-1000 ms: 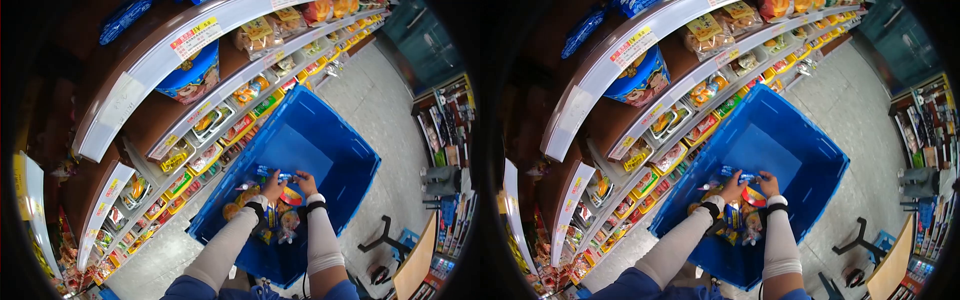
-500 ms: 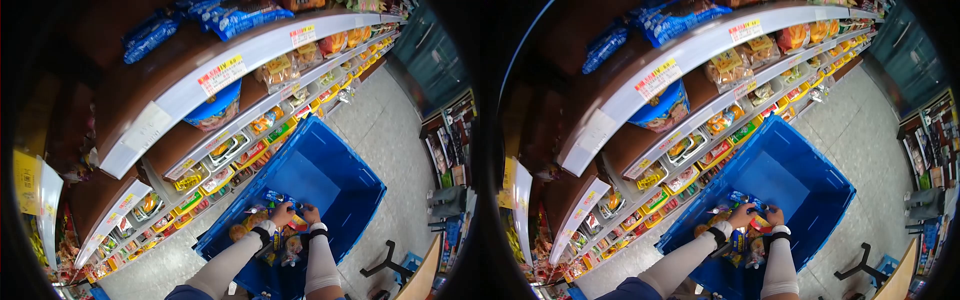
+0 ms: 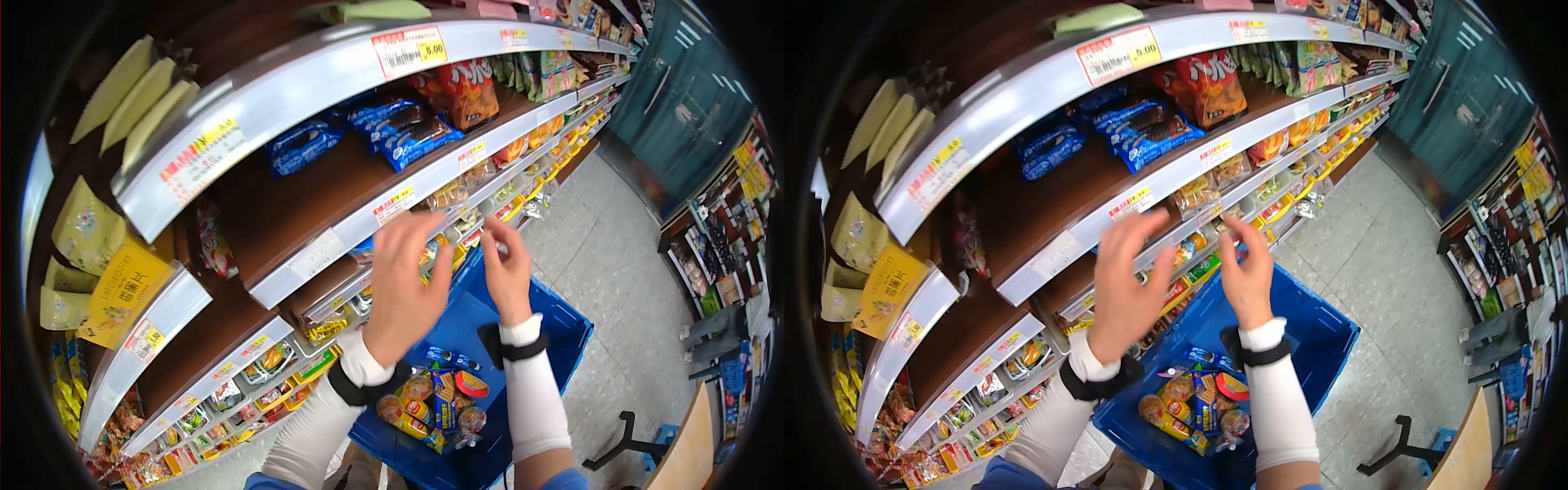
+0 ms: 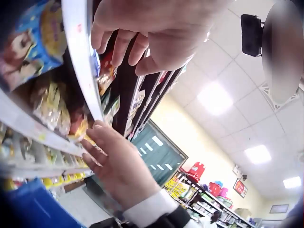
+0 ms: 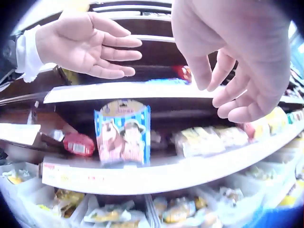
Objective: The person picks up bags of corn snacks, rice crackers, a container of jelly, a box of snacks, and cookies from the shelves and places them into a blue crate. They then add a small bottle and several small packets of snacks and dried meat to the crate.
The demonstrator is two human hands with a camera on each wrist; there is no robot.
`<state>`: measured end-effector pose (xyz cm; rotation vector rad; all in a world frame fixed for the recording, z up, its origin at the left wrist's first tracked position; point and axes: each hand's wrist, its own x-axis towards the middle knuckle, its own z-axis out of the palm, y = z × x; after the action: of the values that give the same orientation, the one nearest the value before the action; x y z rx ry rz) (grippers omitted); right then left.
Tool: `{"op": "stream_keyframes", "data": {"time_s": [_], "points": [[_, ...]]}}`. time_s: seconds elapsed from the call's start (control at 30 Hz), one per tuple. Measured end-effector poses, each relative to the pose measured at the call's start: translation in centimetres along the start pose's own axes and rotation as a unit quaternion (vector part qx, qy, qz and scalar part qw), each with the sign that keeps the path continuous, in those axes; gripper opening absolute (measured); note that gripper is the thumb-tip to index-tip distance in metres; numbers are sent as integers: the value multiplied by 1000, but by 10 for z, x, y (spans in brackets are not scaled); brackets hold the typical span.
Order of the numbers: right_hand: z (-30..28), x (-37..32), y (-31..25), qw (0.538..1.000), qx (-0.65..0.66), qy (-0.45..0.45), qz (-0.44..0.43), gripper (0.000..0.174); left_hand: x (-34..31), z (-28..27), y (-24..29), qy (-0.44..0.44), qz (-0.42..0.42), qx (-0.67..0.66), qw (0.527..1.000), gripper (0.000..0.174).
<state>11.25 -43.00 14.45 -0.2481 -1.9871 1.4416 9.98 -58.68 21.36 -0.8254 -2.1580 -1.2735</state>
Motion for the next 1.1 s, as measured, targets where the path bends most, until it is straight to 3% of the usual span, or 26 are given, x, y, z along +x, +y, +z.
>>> {"op": "stream_keyframes", "data": {"time_s": [0.03, 0.17, 0.23, 0.4, 0.6, 0.7, 0.8, 0.9, 0.93, 1.0, 1.1], "points": [[6, 18, -16, 998, -12, 3, -59, 24, 14, -7, 1, 8, 4, 52, 999, 33], [29, 69, -52, 988, -73, -3, -133, 26, 49, -17, -13, 22, 29, 120, 992, 43], [38, 86, -55, 979, -118, 2, -164, 27, 57, -19, -15, -22, -32, 206, 978, 51], [58, 107, -51, 949, -236, 10, -211, 31, 69, -8, -36, -76, -90, 240, 964, 56], [68, 112, -53, 973, -192, -34, -122, 31, 77, -3, -46, -121, -149, 232, 954, 51], [70, 114, -50, 977, -161, -30, -139, 31, 79, -1, -51, -111, -136, 225, 958, 49], [68, 111, -55, 989, -80, -44, -112, 30, 81, -4, -51, -115, -160, 144, 970, 51], [68, 104, -61, 985, -65, -2, -159, 29, 76, -10, -40, -16, -96, 124, 988, 46], [67, 99, -64, 986, -66, -2, -155, 29, 73, -11, -36, -20, -98, 124, 987, 46], [61, 86, -73, 987, 19, 46, -151, 28, 65, -12, -28, 33, -77, 48, 995, 44], [42, 58, -76, 986, 21, 92, -141, 28, 44, -4, -14, 59, -97, -153, 982, 33]]}}
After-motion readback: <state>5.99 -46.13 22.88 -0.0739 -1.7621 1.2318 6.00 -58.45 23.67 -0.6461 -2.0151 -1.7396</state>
